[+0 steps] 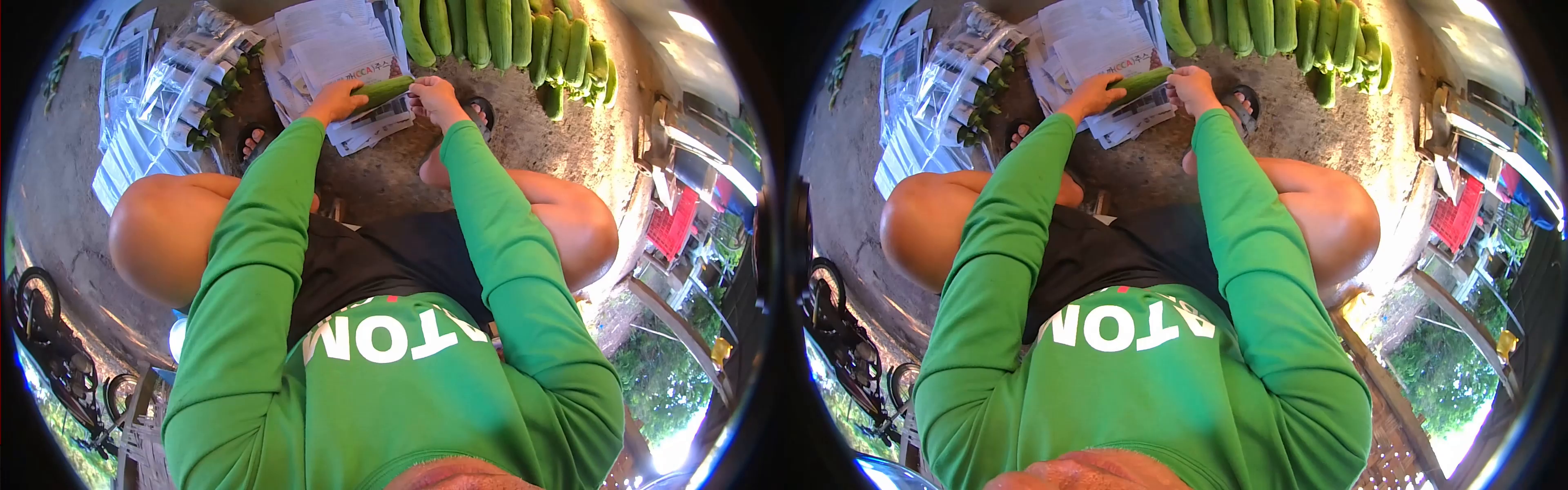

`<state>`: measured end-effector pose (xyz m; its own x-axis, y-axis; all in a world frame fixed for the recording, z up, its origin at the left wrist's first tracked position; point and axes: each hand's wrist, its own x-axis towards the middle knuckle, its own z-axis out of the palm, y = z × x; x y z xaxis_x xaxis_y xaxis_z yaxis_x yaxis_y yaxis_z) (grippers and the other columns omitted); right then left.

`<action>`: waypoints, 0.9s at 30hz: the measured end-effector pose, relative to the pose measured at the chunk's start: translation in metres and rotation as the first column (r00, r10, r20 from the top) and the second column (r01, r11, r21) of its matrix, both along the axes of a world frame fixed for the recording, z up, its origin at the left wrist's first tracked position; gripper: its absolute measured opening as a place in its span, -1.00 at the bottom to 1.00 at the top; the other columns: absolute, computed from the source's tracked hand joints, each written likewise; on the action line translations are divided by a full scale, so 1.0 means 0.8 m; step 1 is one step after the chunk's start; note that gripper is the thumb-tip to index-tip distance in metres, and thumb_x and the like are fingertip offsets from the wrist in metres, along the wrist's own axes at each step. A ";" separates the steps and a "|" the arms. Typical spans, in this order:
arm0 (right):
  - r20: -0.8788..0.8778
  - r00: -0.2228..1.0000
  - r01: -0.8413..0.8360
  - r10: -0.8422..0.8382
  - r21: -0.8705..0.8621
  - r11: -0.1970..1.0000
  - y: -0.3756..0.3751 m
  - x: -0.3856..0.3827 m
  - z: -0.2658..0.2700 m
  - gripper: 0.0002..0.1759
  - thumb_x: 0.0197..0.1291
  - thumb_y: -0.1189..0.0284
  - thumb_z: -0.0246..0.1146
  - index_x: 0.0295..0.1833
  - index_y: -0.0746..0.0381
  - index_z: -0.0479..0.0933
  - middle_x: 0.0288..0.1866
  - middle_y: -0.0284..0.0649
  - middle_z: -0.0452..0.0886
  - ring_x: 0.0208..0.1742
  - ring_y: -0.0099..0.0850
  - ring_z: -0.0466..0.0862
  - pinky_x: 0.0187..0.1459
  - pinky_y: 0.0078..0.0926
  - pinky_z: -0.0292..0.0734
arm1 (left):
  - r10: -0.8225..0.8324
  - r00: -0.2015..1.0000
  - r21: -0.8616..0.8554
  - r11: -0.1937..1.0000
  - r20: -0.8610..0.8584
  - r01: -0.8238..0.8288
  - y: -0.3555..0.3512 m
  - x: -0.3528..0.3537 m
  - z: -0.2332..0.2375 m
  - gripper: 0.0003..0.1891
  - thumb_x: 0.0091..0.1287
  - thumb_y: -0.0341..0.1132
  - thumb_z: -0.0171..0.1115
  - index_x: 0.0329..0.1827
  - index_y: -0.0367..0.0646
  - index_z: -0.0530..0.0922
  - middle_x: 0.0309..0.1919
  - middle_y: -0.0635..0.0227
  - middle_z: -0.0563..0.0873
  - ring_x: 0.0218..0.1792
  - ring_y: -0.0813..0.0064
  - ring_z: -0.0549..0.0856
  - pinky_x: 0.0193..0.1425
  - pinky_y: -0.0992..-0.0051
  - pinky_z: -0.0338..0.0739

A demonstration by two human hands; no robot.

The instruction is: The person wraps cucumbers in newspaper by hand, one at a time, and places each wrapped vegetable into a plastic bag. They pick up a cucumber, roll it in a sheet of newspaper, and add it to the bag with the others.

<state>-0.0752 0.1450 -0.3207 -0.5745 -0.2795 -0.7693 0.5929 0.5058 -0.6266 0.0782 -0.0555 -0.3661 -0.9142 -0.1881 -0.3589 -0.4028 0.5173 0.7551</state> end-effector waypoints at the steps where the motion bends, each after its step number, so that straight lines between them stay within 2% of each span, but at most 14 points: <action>1: 0.027 0.999 0.022 -0.021 -0.030 0.999 -0.003 -0.004 -0.002 -0.86 0.39 0.46 0.32 -0.02 0.22 0.54 -0.32 -0.28 0.67 -0.41 -0.48 0.69 -0.46 -0.49 0.67 | 0.056 0.998 0.099 0.993 0.022 -0.058 -0.005 0.000 0.001 -0.43 0.31 0.04 0.41 0.25 -0.16 0.66 0.12 0.00 0.75 0.18 0.04 0.70 0.28 0.24 0.54; 3: 0.075 0.992 0.111 -0.106 -0.080 0.991 -0.010 -0.005 -0.002 -0.86 0.38 0.50 0.29 0.00 0.25 0.52 -0.32 -0.21 0.67 -0.42 -0.43 0.70 -0.45 -0.47 0.68 | 0.158 0.984 0.293 0.940 0.083 -0.175 -0.013 0.001 0.004 -0.44 0.36 0.10 0.35 0.21 -0.18 0.69 0.07 0.02 0.78 0.13 0.13 0.74 0.25 0.28 0.55; 6: 0.143 0.969 0.223 -0.203 -0.146 0.964 -0.023 -0.010 0.000 -0.84 0.41 0.56 0.20 0.04 0.34 0.50 -0.26 -0.06 0.72 -0.39 -0.34 0.74 -0.45 -0.42 0.69 | 0.229 0.947 0.386 0.871 0.228 -0.303 -0.023 0.001 0.019 -0.49 0.40 0.08 0.33 0.14 -0.19 0.73 -0.03 0.07 0.82 0.04 0.26 0.77 0.19 0.34 0.56; 9: 0.189 0.960 0.234 -0.205 -0.150 0.960 -0.034 -0.017 -0.003 -0.85 0.41 0.55 0.20 0.03 0.37 0.49 -0.14 0.01 0.73 -0.32 -0.30 0.76 -0.44 -0.41 0.70 | 0.210 0.976 0.333 0.918 0.057 -0.217 -0.022 0.014 0.040 -0.53 0.39 0.03 0.34 0.12 -0.20 0.74 -0.09 0.10 0.83 -0.03 0.30 0.78 0.13 0.35 0.57; 12: 0.164 0.928 0.365 -0.335 -0.209 0.907 -0.045 -0.007 -0.003 -0.79 0.39 0.56 0.22 0.09 0.37 0.50 -0.07 0.05 0.71 -0.26 -0.26 0.76 -0.38 -0.37 0.72 | 0.183 0.983 0.347 0.921 0.010 -0.175 -0.029 0.020 0.020 -0.57 0.38 -0.11 0.41 0.15 -0.26 0.73 -0.03 0.23 0.82 -0.02 0.47 0.72 0.14 0.45 0.54; 15: 0.045 0.937 0.347 -0.345 -0.217 0.912 -0.059 -0.001 -0.002 -0.69 0.33 0.56 0.27 0.14 0.42 0.52 -0.06 0.09 0.70 -0.18 -0.22 0.77 -0.31 -0.36 0.74 | 0.221 0.969 0.226 0.944 0.113 -0.242 -0.026 0.017 0.036 -0.57 0.35 -0.16 0.44 0.17 -0.25 0.72 -0.05 0.25 0.82 -0.06 0.48 0.73 0.13 0.46 0.53; 17: -0.329 0.944 -0.026 -0.009 -0.100 0.995 -0.065 0.005 0.005 -0.61 0.25 0.49 0.28 0.20 0.31 0.59 -0.06 0.04 0.72 -0.14 -0.07 0.76 -0.16 -0.16 0.72 | 0.290 0.951 0.180 0.935 0.104 -0.305 -0.026 0.013 0.025 -0.59 0.35 -0.18 0.42 0.18 -0.23 0.71 -0.07 0.22 0.83 -0.06 0.40 0.76 0.14 0.43 0.56; 18: -0.519 0.829 -0.224 0.209 0.034 0.974 -0.073 0.010 0.012 -0.61 0.24 0.47 0.27 0.19 0.27 0.61 -0.05 0.01 0.73 -0.11 -0.02 0.75 -0.11 -0.10 0.69 | 0.323 0.941 0.157 0.929 0.099 -0.335 -0.025 0.013 0.016 -0.59 0.35 -0.19 0.41 0.19 -0.22 0.71 -0.07 0.20 0.83 -0.07 0.36 0.77 0.14 0.41 0.58; 19: -0.651 0.636 -0.378 0.414 0.205 0.903 -0.078 0.017 0.015 -0.60 0.22 0.44 0.26 0.19 0.23 0.63 -0.05 -0.02 0.74 -0.09 0.02 0.74 -0.07 -0.03 0.67 | 0.361 0.929 0.004 0.932 -0.077 -0.362 -0.021 0.012 0.007 -0.59 0.34 -0.16 0.40 0.17 -0.17 0.71 -0.09 0.18 0.83 -0.05 0.27 0.77 0.15 0.36 0.58; 21: -0.637 0.421 -0.541 0.646 0.395 0.742 -0.088 0.046 0.012 -0.60 0.22 0.40 0.24 0.19 0.14 0.62 -0.01 -0.13 0.72 0.04 0.01 0.69 0.02 0.06 0.59 | 0.326 0.841 -0.268 0.844 -0.432 -0.465 -0.015 0.005 -0.003 -0.60 0.30 -0.10 0.39 0.15 -0.06 0.72 -0.13 0.14 0.82 -0.03 0.08 0.78 0.16 0.24 0.58; 22: -0.606 0.295 -0.598 0.739 0.486 0.637 -0.089 0.057 0.011 -0.60 0.22 0.38 0.23 0.19 0.10 0.62 0.01 -0.18 0.71 0.10 0.01 0.66 0.06 0.11 0.54 | 0.235 0.907 -0.277 0.899 -0.349 -0.339 -0.016 -0.002 0.001 -0.59 0.29 -0.12 0.40 0.15 -0.07 0.69 -0.09 0.15 0.80 0.00 0.07 0.76 0.16 0.21 0.57; 24: -0.655 0.139 -0.551 0.743 0.573 0.607 -0.085 0.071 0.015 -0.64 0.24 0.40 0.22 0.16 0.10 0.59 0.05 -0.23 0.65 0.22 -0.08 0.57 0.06 0.10 0.51 | 0.031 0.984 -0.267 0.961 -0.173 -0.077 -0.018 -0.013 0.014 -0.57 0.26 -0.16 0.42 0.16 -0.08 0.64 -0.01 0.17 0.77 0.06 0.05 0.73 0.17 0.14 0.55; 25: -0.669 0.057 -0.524 0.741 0.612 0.593 -0.086 0.074 0.017 -0.66 0.25 0.40 0.22 0.15 0.10 0.58 0.07 -0.26 0.63 0.27 -0.12 0.53 0.05 0.10 0.49 | 0.010 0.991 -0.300 0.952 -0.136 -0.051 -0.013 -0.017 0.027 -0.57 0.25 -0.18 0.42 0.16 -0.08 0.62 0.02 0.17 0.75 0.08 0.06 0.72 0.18 0.11 0.53; 27: -0.667 0.042 -0.554 0.744 0.604 0.573 -0.087 0.070 0.020 -0.70 0.25 0.43 0.21 0.10 0.11 0.54 0.11 -0.27 0.55 0.30 -0.12 0.48 0.03 0.08 0.47 | -0.019 0.998 -0.360 0.933 -0.057 -0.003 0.006 -0.013 0.051 -0.57 0.22 -0.22 0.44 0.14 -0.07 0.58 0.07 0.17 0.72 0.12 0.08 0.70 0.18 0.06 0.50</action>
<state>-0.0191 0.0756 -0.3051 -0.5087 -0.8524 -0.1210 -0.7765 0.5150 -0.3632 0.0676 -0.0506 -0.3251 -0.9336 -0.2872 -0.2145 -0.3583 0.7616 0.5399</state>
